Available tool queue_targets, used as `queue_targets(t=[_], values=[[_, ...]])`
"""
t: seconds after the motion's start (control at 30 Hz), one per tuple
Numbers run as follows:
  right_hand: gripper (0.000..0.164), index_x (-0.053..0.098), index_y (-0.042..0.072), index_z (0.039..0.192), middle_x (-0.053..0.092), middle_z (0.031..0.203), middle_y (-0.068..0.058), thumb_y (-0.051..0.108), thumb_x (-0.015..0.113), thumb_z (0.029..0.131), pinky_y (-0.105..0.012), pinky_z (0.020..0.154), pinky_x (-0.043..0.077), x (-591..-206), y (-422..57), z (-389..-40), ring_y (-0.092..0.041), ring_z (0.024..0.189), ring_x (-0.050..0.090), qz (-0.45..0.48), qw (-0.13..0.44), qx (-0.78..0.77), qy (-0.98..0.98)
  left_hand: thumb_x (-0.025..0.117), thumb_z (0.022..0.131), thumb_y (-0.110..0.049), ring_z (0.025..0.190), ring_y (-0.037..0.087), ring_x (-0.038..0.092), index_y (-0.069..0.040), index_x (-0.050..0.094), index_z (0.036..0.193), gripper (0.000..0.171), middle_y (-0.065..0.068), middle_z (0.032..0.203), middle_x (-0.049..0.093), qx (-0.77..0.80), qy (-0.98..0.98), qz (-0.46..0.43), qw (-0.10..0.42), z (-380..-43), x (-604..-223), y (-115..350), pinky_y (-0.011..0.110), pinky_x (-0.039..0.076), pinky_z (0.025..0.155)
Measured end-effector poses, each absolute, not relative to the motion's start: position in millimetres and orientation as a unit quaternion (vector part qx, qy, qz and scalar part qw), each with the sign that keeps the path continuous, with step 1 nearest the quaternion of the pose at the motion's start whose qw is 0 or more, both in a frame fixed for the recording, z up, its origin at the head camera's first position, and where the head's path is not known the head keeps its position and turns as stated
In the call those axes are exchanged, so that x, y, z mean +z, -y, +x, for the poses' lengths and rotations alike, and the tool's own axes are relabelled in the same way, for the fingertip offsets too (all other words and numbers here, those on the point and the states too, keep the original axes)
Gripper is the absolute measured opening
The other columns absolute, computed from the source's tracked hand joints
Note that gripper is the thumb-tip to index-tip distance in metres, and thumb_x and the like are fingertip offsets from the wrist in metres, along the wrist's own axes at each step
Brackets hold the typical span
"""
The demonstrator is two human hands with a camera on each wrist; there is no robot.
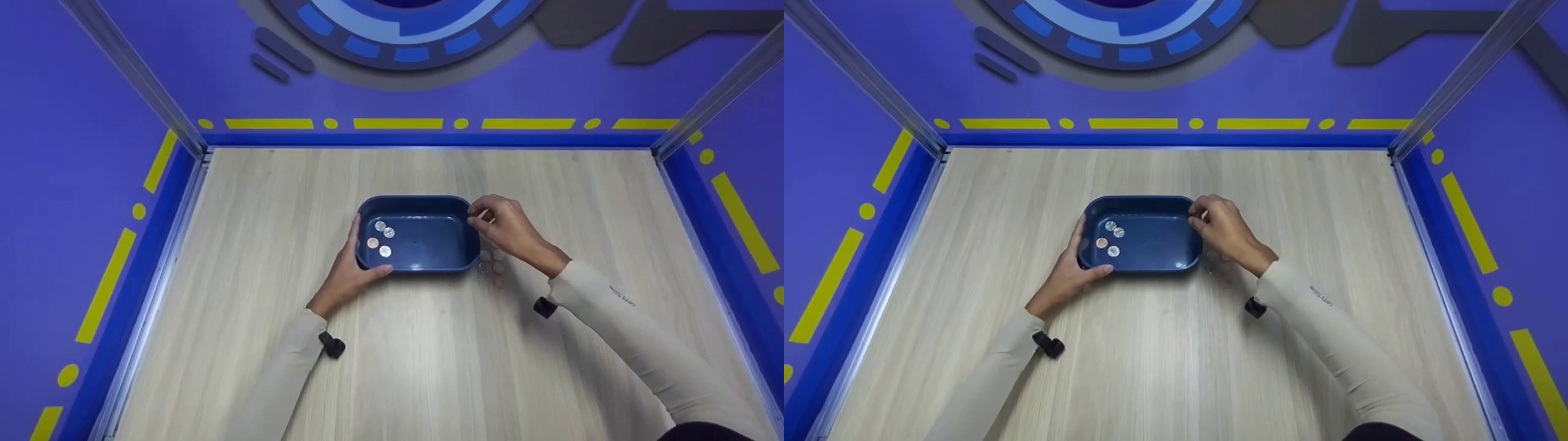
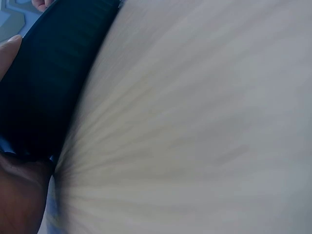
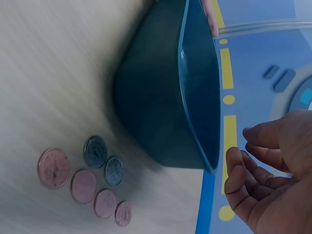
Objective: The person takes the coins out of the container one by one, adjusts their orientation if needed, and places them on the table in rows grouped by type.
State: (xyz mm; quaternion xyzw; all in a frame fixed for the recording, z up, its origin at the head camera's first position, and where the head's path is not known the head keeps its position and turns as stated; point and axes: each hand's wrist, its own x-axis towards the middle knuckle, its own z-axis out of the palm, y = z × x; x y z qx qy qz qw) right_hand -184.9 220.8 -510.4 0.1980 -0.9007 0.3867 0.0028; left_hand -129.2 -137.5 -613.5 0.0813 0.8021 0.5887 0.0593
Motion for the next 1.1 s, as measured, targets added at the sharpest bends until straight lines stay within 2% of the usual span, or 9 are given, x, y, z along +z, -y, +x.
queue_targets(t=[0.23, 0.5, 0.6, 0.77, 0.93, 1.1], values=[[0.012, 0.079, -0.003, 0.111, 0.076, 0.105, -0.014, 0.001, 0.078, 0.1, -0.035, 0.079, 0.058, -510, -201, -189, -0.024, 0.091, 0.072, 0.22, -0.021, 0.384, 0.897, 0.098, 0.083, -0.036, 0.165, 0.034, 0.027, -0.031, 0.003, 0.179, 0.135, 0.014, 0.182, 0.022, 0.589, -0.802, 0.077, 0.061, -129, -613, 137, 0.055, 0.022, 0.133], [0.014, 0.078, -0.006, 0.111, 0.077, 0.106, -0.017, -0.002, 0.079, 0.098, -0.045, 0.082, 0.061, -516, -178, -194, -0.029, 0.093, 0.073, 0.263, -0.029, 0.364, 0.893, 0.096, 0.084, -0.039, 0.165, 0.03, 0.027, -0.027, 0.003, 0.18, 0.134, 0.012, 0.183, 0.02, 0.592, -0.799, 0.089, 0.055, -130, -614, 138, 0.053, 0.023, 0.133], [0.014, 0.078, -0.006, 0.111, 0.076, 0.107, -0.019, -0.001, 0.079, 0.097, -0.046, 0.084, 0.062, -518, -169, -196, -0.031, 0.094, 0.074, 0.274, -0.041, 0.358, 0.892, 0.096, 0.084, -0.044, 0.165, 0.029, 0.026, -0.027, 0.003, 0.18, 0.135, 0.011, 0.183, 0.02, 0.592, -0.799, 0.089, 0.055, -130, -615, 138, 0.053, 0.022, 0.133], [0.017, 0.077, -0.007, 0.112, 0.076, 0.107, -0.02, 0.001, 0.079, 0.097, -0.047, 0.083, 0.064, -521, -154, -199, -0.032, 0.093, 0.076, 0.296, -0.056, 0.35, 0.887, 0.098, 0.083, -0.043, 0.164, 0.027, 0.028, -0.03, 0.005, 0.18, 0.135, 0.008, 0.182, 0.022, 0.594, -0.798, 0.086, 0.052, -130, -617, 139, 0.052, 0.022, 0.133], [0.017, 0.076, -0.008, 0.111, 0.076, 0.105, -0.02, 0.001, 0.08, 0.097, -0.046, 0.083, 0.064, -526, -141, -203, -0.032, 0.092, 0.076, 0.313, -0.069, 0.347, 0.882, 0.098, 0.082, -0.042, 0.162, 0.028, 0.033, -0.032, 0.005, 0.179, 0.135, 0.011, 0.181, 0.027, 0.593, -0.799, 0.087, 0.051, -130, -616, 139, 0.051, 0.025, 0.132], [0.019, 0.077, -0.008, 0.113, 0.076, 0.106, -0.019, 0.002, 0.079, 0.097, -0.044, 0.083, 0.064, -529, -130, -206, -0.031, 0.093, 0.076, 0.329, -0.083, 0.342, 0.876, 0.098, 0.082, -0.043, 0.162, 0.029, 0.033, -0.033, 0.004, 0.179, 0.136, 0.012, 0.181, 0.027, 0.593, -0.799, 0.087, 0.056, -130, -615, 139, 0.052, 0.025, 0.132]])
